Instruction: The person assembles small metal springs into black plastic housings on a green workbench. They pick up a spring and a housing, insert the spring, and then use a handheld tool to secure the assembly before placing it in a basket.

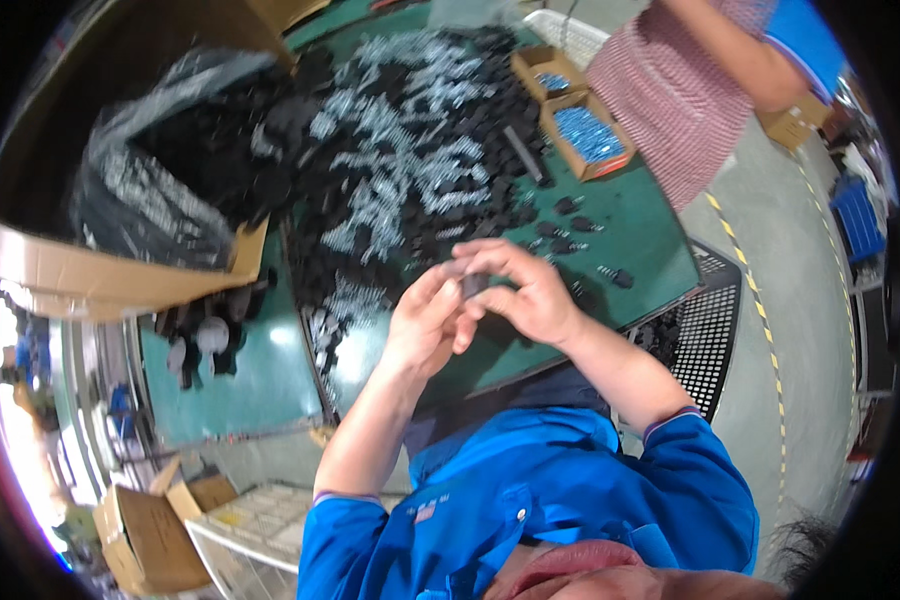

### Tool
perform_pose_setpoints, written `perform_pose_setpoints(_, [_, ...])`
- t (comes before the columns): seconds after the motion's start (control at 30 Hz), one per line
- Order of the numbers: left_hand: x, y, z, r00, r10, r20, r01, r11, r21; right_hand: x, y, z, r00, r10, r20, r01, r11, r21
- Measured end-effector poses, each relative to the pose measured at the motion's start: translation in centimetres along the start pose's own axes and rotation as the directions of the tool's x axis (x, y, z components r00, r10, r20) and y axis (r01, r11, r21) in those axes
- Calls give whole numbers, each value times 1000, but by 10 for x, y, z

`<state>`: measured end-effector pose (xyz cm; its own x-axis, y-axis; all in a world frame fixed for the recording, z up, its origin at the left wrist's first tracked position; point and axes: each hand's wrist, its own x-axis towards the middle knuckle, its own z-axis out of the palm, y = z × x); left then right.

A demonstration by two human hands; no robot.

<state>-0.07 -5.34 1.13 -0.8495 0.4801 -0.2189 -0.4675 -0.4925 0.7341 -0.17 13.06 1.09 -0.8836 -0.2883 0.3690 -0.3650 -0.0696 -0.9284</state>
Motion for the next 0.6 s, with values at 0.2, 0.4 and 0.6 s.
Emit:
perform_pose_setpoints(0.2, [0, -8, -11, 988, -109, 111, 128, 974, -185, 1, 4, 0, 998, -54, -34, 50, 993, -110])
perform_pose_setpoints(0.4, [-5, -10, 4, 976, -217, -16, 217, 976, -9, -9, -12, -22, 987, -157, -33, 100, 763, -639])
perform_pose_setpoints(0.6, [-17, 8, 0, 998, 9, 59, -44, 772, 635, -14, -36, -115, 980, 89, -176, -169, -80, -982])
